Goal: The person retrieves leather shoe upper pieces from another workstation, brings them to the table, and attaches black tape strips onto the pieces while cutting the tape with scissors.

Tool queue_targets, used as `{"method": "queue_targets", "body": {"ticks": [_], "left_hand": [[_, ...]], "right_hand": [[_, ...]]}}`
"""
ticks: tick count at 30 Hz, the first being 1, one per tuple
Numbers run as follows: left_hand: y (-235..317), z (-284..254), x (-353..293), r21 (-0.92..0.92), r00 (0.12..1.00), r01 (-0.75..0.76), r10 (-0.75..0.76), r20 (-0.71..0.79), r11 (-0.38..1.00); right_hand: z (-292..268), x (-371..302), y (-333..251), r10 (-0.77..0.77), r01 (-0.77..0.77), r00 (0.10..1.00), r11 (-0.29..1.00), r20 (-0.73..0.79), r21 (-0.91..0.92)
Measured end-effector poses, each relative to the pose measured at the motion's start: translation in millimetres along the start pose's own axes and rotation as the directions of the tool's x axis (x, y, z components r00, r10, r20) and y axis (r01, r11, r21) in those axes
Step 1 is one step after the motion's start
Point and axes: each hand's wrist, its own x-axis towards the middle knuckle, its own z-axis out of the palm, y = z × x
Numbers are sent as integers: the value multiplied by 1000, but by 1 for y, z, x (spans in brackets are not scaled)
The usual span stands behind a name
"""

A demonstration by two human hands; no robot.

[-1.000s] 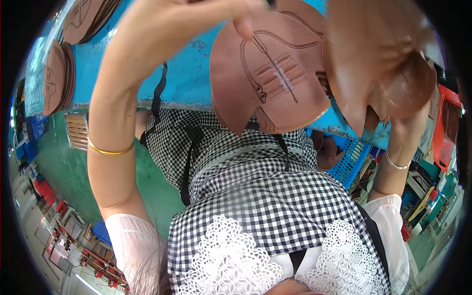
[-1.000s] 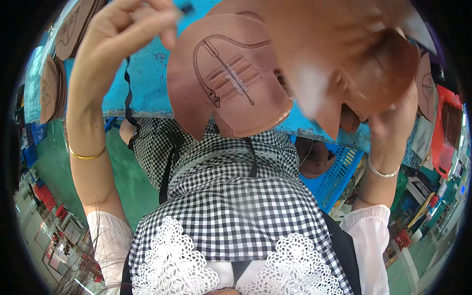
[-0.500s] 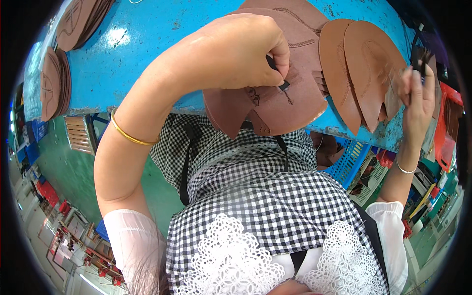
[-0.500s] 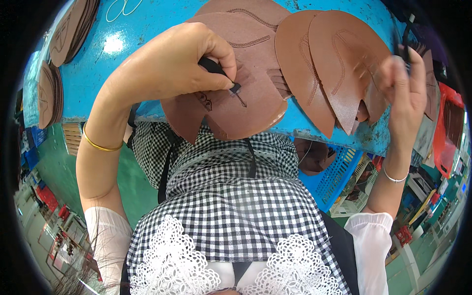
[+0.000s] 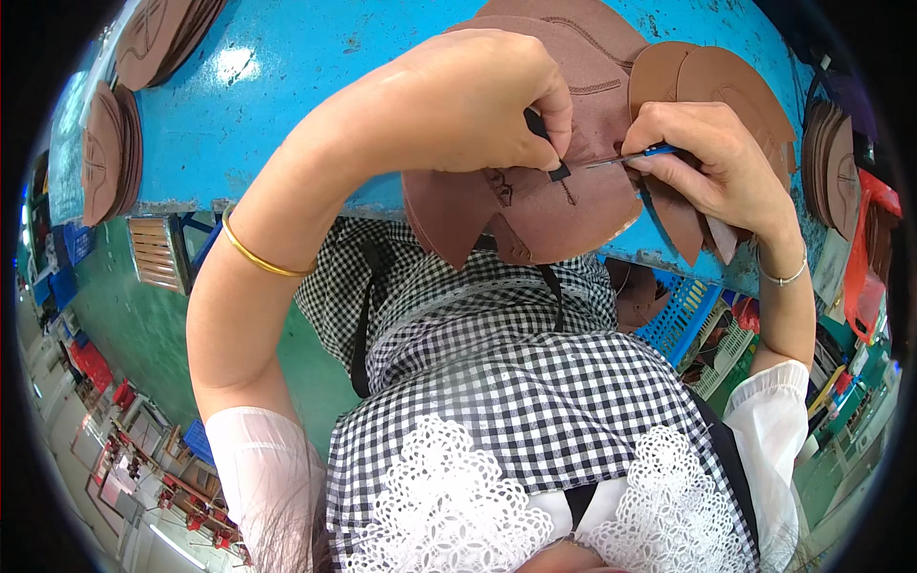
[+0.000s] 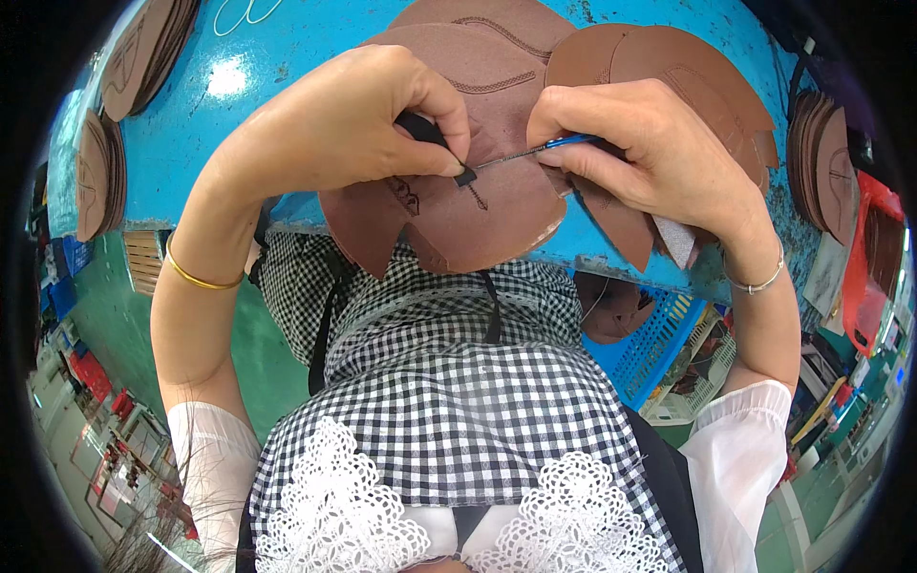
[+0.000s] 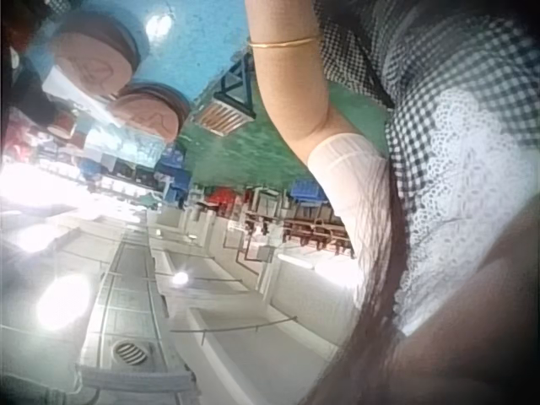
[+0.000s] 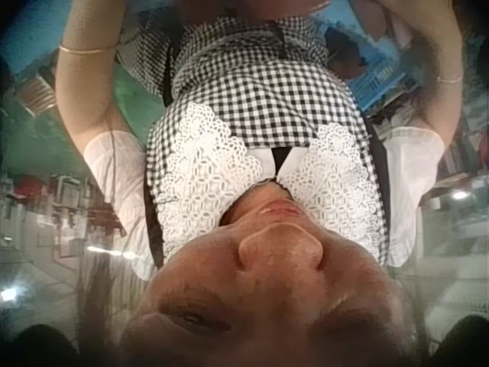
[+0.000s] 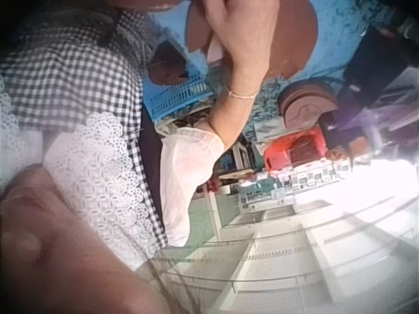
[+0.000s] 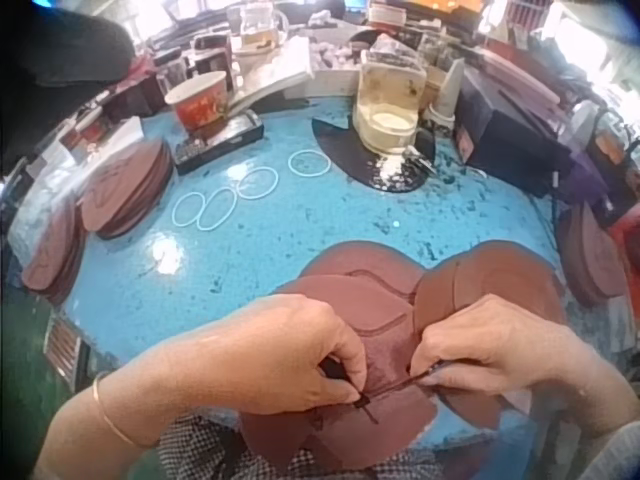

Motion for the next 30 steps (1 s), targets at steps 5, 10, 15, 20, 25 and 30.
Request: {"method": "queue_targets", "body": {"ticks": [5, 10, 15, 20, 25, 30], "left_hand": [[8, 3, -6, 375, 947, -60, 171, -272, 925], [13, -24, -13, 168, 990, 118, -102, -100, 979], [11, -24, -15, 77, 990, 127, -123, -64, 989], [8, -20, -18, 125, 991, 72, -57, -120, 990], [2, -22, -22, 159, 997, 2, 11, -80, 987], [1, -19, -22, 168, 994, 12, 6, -106, 986]], "right_hand": [[7, 13, -8, -105, 104, 994, 973, 4, -207], [1, 17, -10, -123, 148, 988, 932, 96, -331], [-1, 31, -2, -197, 197, 980, 940, 28, -279], [3, 43, -9, -140, 139, 990, 858, 36, -494], [-3, 38, -11, -59, 26, 996, 920, -72, -392], [-1, 53, -18, 17, -6, 999, 935, 29, -354]]}}
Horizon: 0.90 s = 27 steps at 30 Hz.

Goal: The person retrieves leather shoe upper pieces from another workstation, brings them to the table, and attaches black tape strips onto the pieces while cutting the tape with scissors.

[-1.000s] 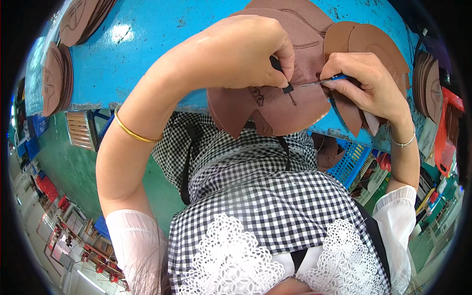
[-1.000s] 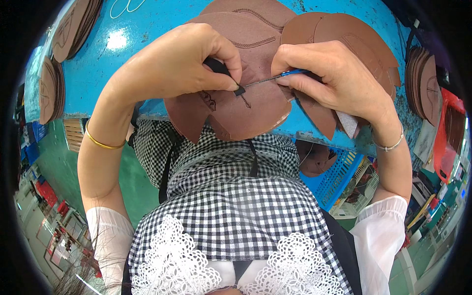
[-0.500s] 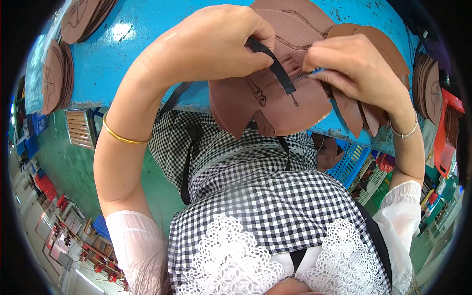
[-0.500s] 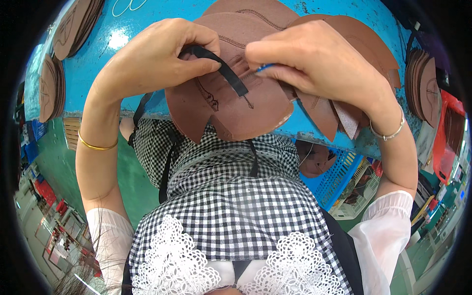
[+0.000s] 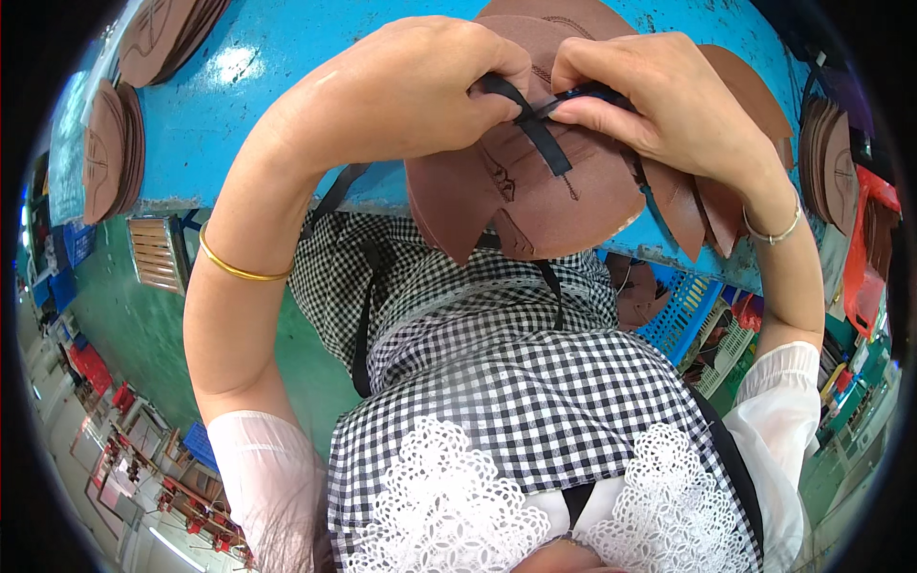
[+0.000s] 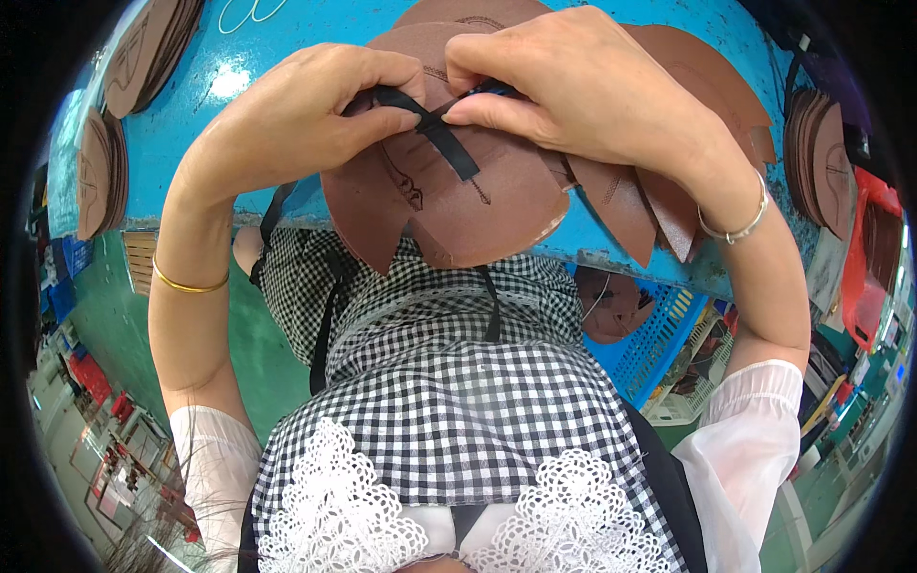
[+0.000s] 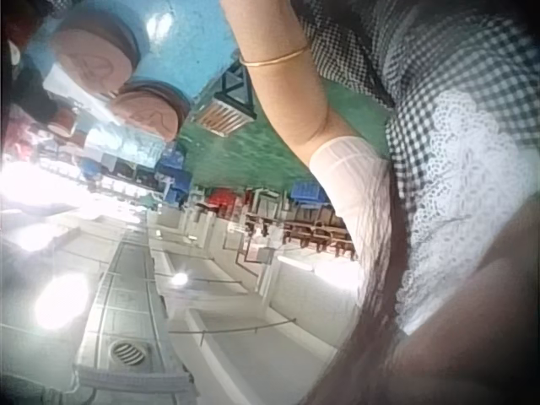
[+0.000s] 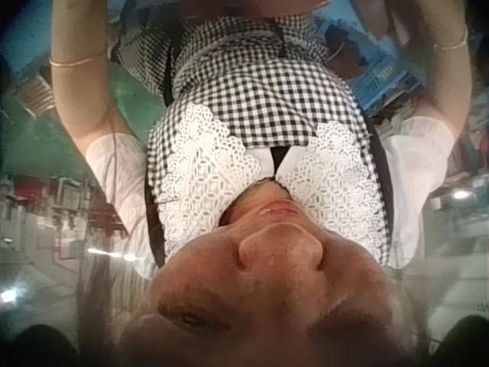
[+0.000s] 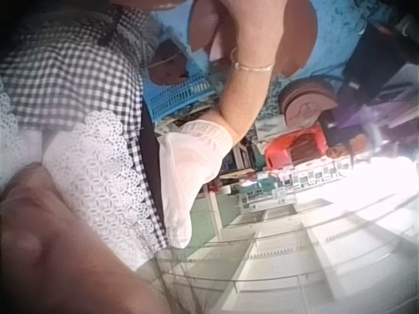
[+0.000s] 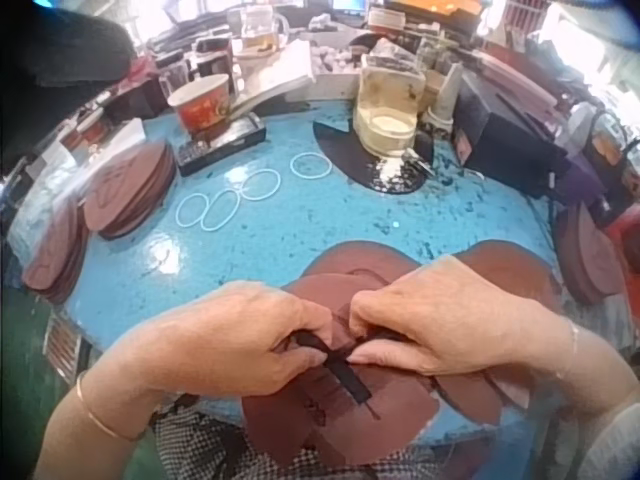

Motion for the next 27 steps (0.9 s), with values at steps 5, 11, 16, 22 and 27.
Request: {"method": "queue_targets", "body": {"ticks": [5, 11, 16, 22, 27], "left_hand": [[-14, 5, 1, -121, 999, -11, 7, -39, 993], [-19, -10, -13, -526, 967, 97, -206, -152, 845], [2, -32, -12, -726, 871, 23, -370, -324, 687], [2, -45, -26, -570, 742, -93, -325, -587, 817], [29, -44, -22, -514, 860, 48, -298, -415, 857]], "right_hand": [[3, -12, 5, -32, 37, 989, 999, -146, 31], [24, -21, -57, -128, 81, 980, 957, -154, -278], [61, -30, -72, -60, -52, 981, 835, -184, -547], [33, -21, -34, 163, -142, 910, 986, -381, 82], [14, -125, 33, 714, 41, 545, 500, -439, 865]]}}
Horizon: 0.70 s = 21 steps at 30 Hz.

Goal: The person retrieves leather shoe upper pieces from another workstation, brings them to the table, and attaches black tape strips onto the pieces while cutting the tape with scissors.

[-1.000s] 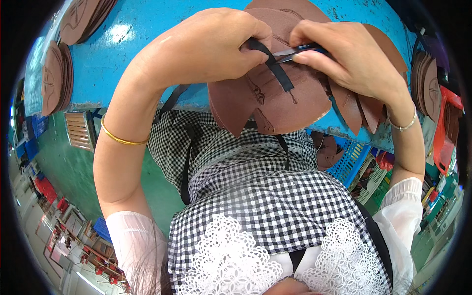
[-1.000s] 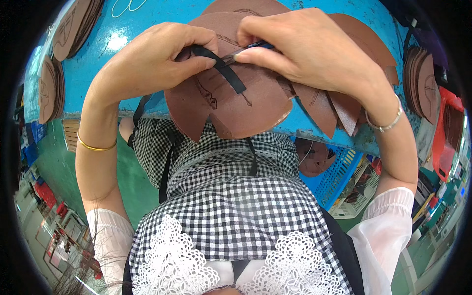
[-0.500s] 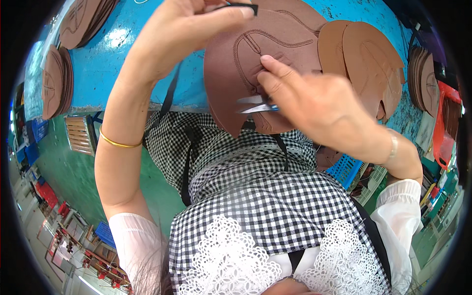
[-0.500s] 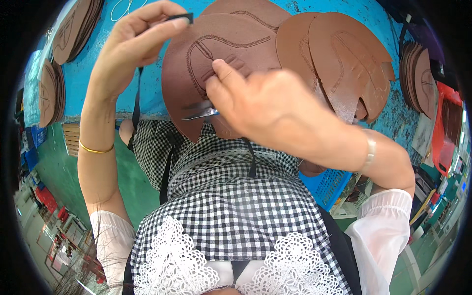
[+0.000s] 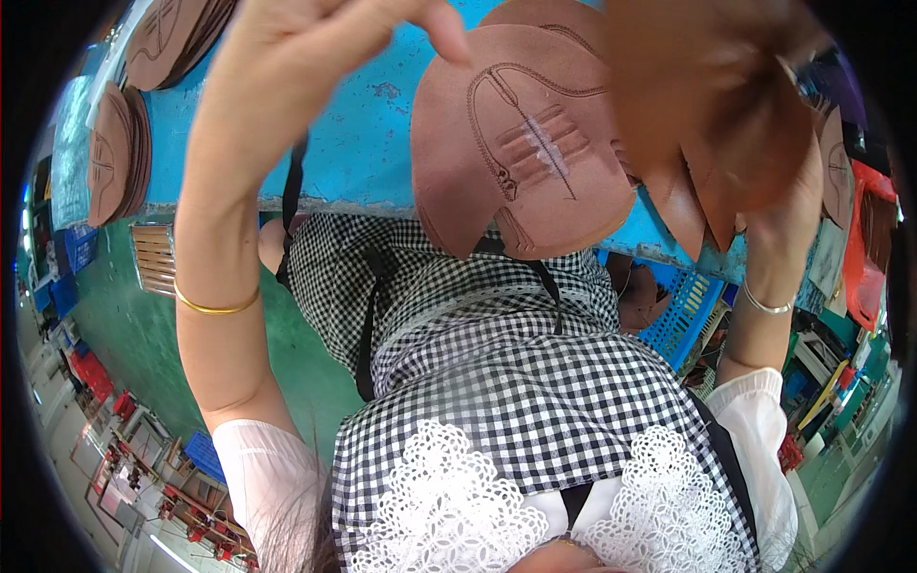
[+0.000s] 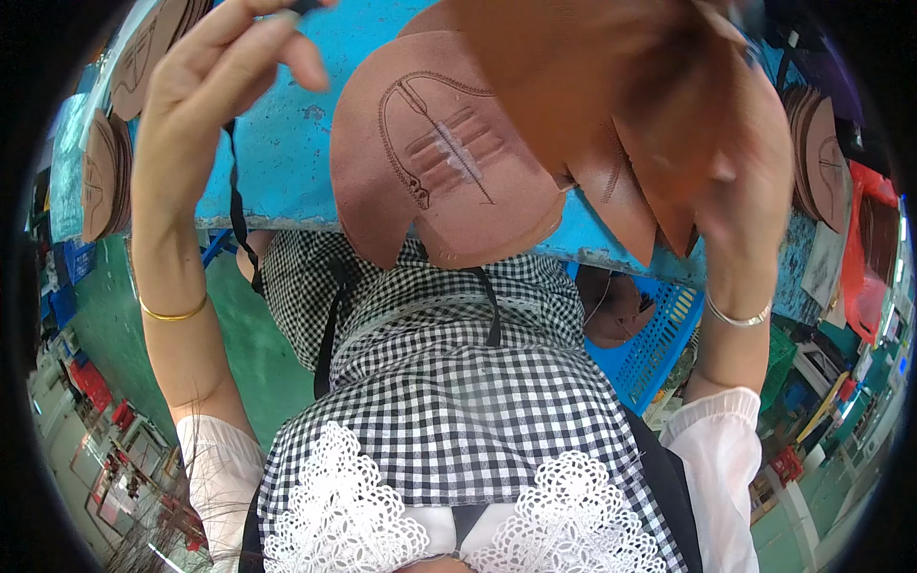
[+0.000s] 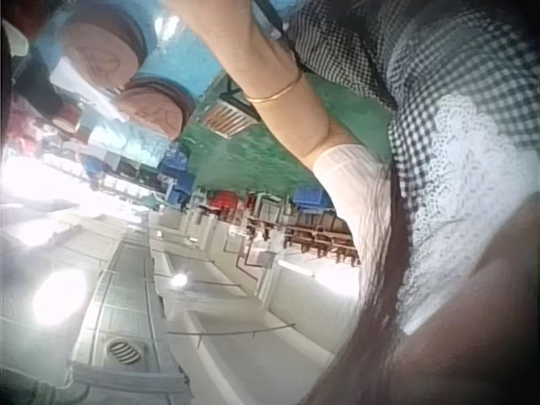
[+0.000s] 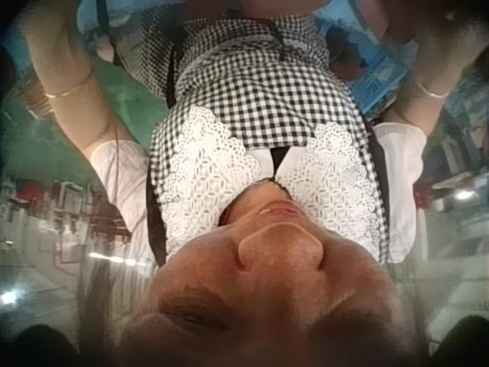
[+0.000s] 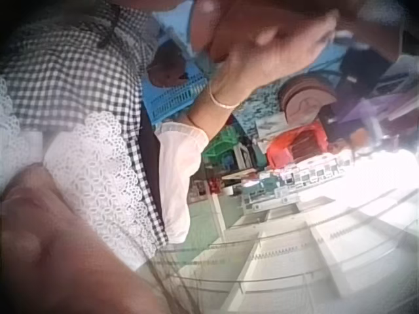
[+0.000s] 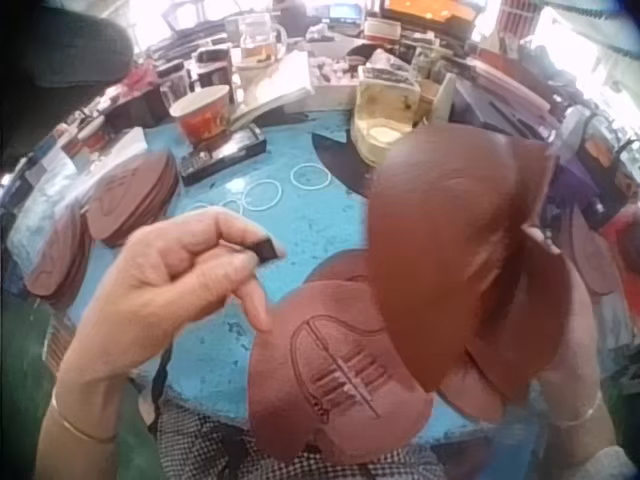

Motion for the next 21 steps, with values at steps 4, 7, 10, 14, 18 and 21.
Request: {"method": "queue_targets", "body": {"ticks": [4, 7, 10, 14, 18, 21], "left_hand": [[-41, 15, 8, -78, 929, -100, 121, 350, 992], [-40, 30, 7, 23, 873, -90, 68, 484, 996], [-45, 49, 11, 43, 818, -230, 169, 550, 972], [-47, 59, 13, 275, 815, -230, 31, 578, 934], [-53, 63, 7, 342, 859, -304, 101, 502, 889], [-39, 60, 5, 578, 905, -368, 139, 401, 728]], "right_hand": [[-46, -29, -18, 381, -245, 822, 908, -424, 340], [-76, -30, 12, 113, -190, 944, 954, -309, -233], [-134, -24, -4, 138, -177, 942, 979, -305, -104], [-70, -16, -20, 81, -102, 990, 975, -113, -198], [16, -13, -14, -80, 220, 956, 835, 283, -505], [57, 9, -17, -101, 497, 770, 715, 631, -492]]}}
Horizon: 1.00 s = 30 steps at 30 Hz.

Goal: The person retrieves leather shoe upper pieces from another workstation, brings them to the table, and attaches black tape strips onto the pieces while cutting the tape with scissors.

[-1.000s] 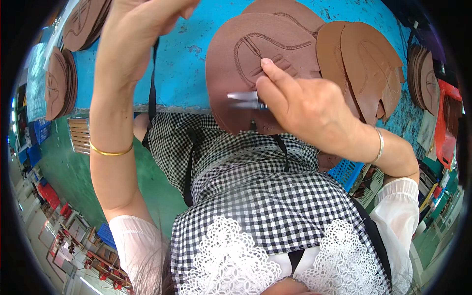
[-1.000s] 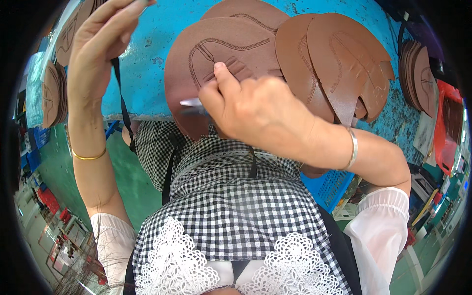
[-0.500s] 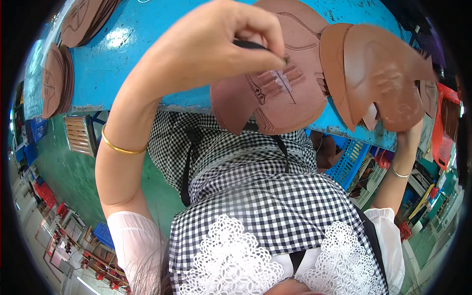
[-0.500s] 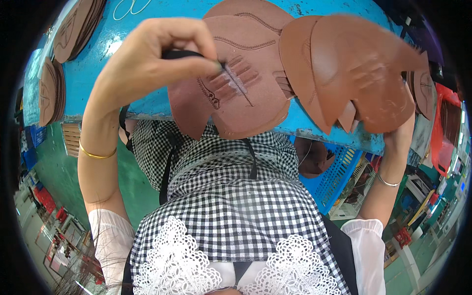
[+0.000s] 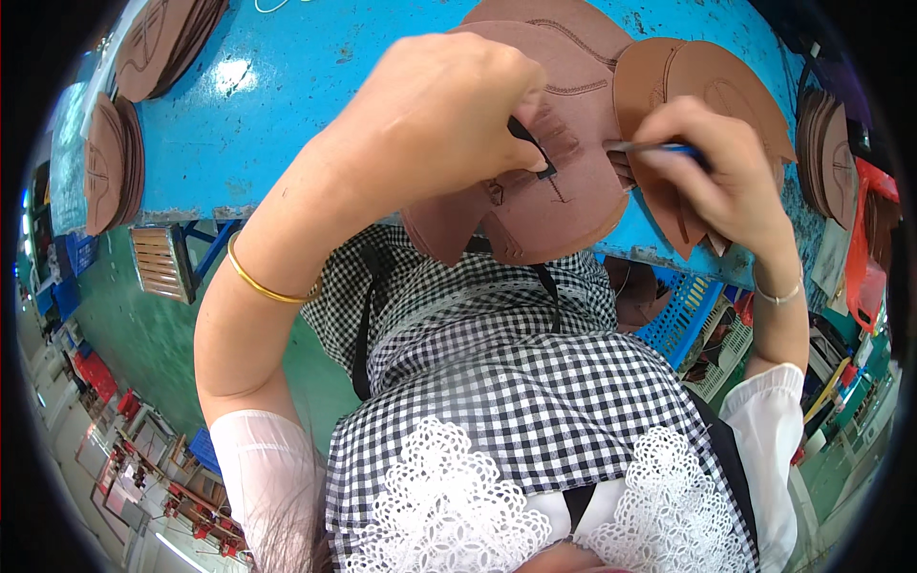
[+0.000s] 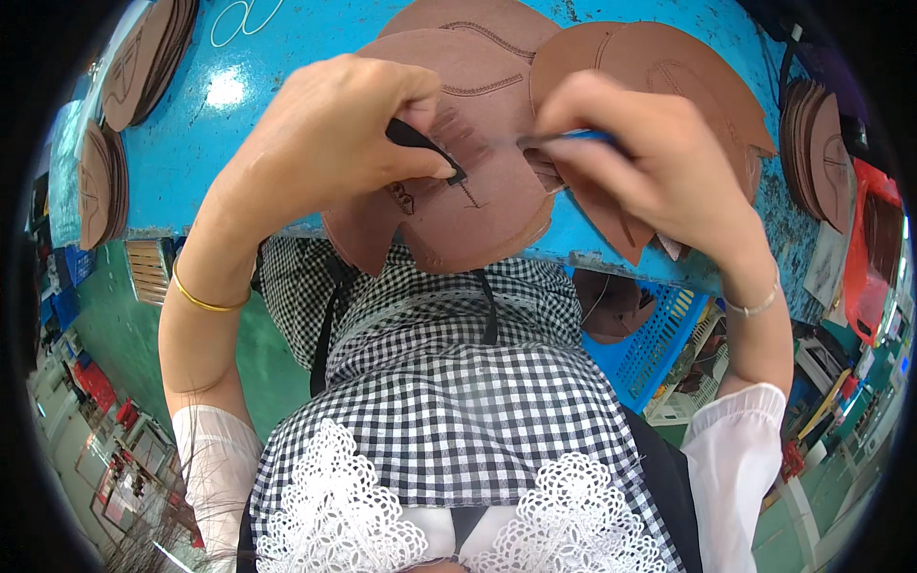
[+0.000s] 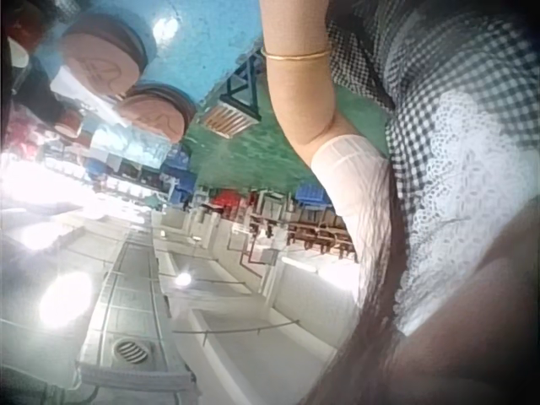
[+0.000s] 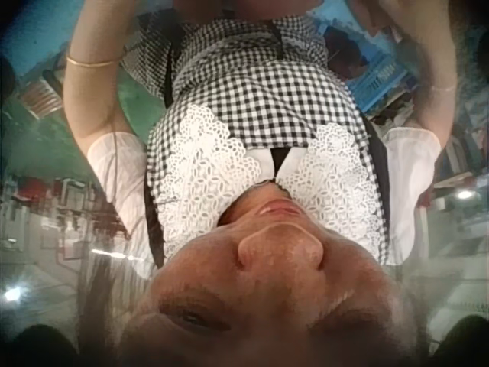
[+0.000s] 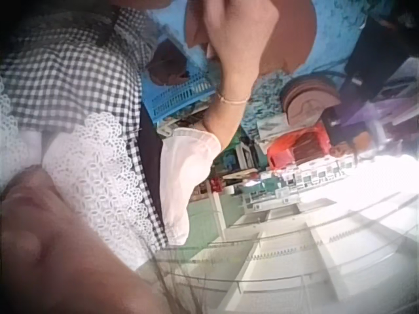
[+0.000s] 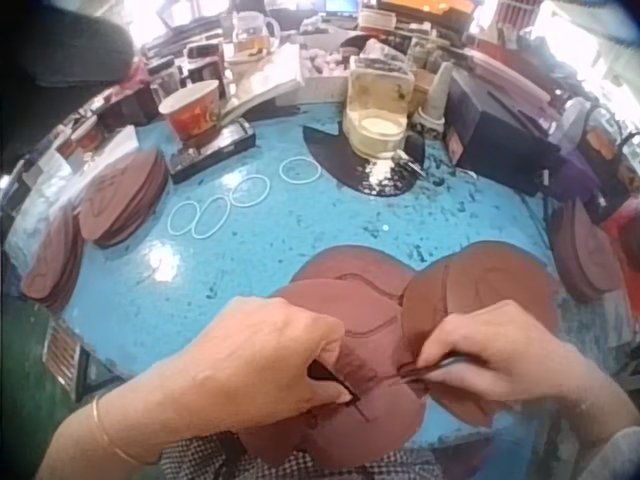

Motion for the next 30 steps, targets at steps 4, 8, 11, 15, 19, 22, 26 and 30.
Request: {"method": "queue_targets", "body": {"ticks": [4, 8, 11, 15, 19, 22, 26, 30], "left_hand": [[-16, -7, -3, -16, 999, 17, -16, 46, 1000], [-25, -10, -4, -216, 992, 75, -52, 112, 973], [-25, -9, -4, -194, 995, 61, -44, 91, 979], [-26, -3, -4, -149, 999, -43, 42, -9, 988], [-24, -8, -6, -206, 997, -6, 23, 79, 979], [-23, -6, -12, -190, 996, -21, 38, 82, 981], [-23, 2, -10, -197, 996, -69, 78, 40, 978], [-39, 7, -8, -225, 996, -85, 83, -16, 971]], "right_hand": [[22, 31, -3, -248, 286, 947, 941, 202, -181], [11, 38, 1, -285, 371, 887, 908, 363, -196], [14, 46, 5, -301, 366, 893, 918, 334, -151], [26, 54, -1, -295, 345, 934, 889, 199, -301], [24, 56, -7, -303, 349, 936, 871, 182, -345], [13, 50, -9, -158, 209, 970, 932, 187, -296], [27, 52, 1, -193, 251, 955, 930, 224, -270], [29, 66, 5, -160, 238, 955, 917, 250, -321]]}}
